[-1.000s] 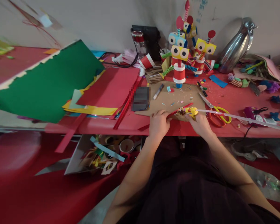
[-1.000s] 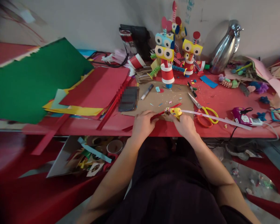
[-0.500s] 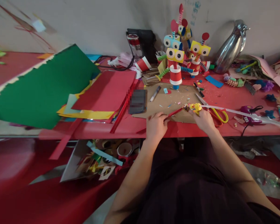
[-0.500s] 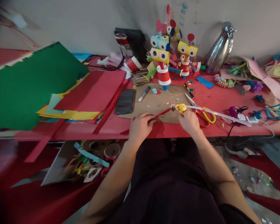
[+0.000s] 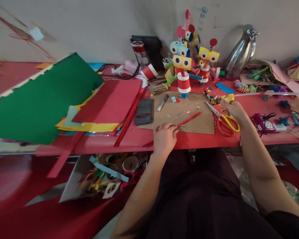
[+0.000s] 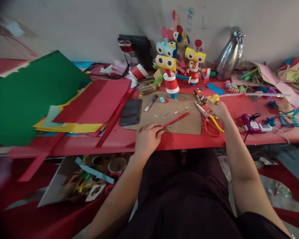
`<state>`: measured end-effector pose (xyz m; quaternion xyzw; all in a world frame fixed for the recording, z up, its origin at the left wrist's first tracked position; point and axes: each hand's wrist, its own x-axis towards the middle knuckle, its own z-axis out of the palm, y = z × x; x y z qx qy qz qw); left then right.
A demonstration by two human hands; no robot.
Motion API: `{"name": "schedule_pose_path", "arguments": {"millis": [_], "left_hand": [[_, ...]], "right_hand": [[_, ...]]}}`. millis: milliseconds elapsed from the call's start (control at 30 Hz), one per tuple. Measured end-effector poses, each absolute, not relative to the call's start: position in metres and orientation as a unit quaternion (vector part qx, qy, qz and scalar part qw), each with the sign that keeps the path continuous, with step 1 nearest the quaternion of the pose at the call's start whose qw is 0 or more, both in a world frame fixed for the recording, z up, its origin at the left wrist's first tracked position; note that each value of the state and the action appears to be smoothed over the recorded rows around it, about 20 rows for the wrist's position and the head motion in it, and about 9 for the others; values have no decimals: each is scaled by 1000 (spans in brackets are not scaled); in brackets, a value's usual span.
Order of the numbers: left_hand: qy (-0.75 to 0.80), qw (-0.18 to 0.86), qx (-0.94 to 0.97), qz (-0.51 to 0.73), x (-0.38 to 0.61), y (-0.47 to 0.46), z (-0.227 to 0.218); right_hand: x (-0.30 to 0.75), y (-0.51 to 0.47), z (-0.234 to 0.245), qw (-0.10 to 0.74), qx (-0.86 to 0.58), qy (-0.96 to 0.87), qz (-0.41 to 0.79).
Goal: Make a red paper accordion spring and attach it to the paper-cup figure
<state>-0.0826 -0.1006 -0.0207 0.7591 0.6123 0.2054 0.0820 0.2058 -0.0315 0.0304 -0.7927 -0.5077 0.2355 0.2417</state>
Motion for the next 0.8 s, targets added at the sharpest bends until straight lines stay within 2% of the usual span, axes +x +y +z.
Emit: {"name": "schedule_pose_path", "arguments": {"millis": [167, 300, 433, 500, 633, 800], "left_hand": [[613, 72, 760, 205, -80, -100, -17], [601, 73, 773, 189, -62, -91, -6], [593, 64, 785, 168, -36, -79, -1], [587, 52, 793, 157, -28, -73, -4], [567, 14, 806, 170, -29, -66, -16], [546, -23, 811, 208, -49, -66, -21]], "right_hand": [[235, -4, 26, 216, -815, -491, 220], [242, -5, 23, 191, -841, -482, 152], [226, -19, 15, 218, -849, -482, 0], [210, -27, 7, 260, -791, -549, -68], [175, -38, -12, 290, -600, -745, 18], [149, -35, -19, 264, -520, -809, 71]]}}
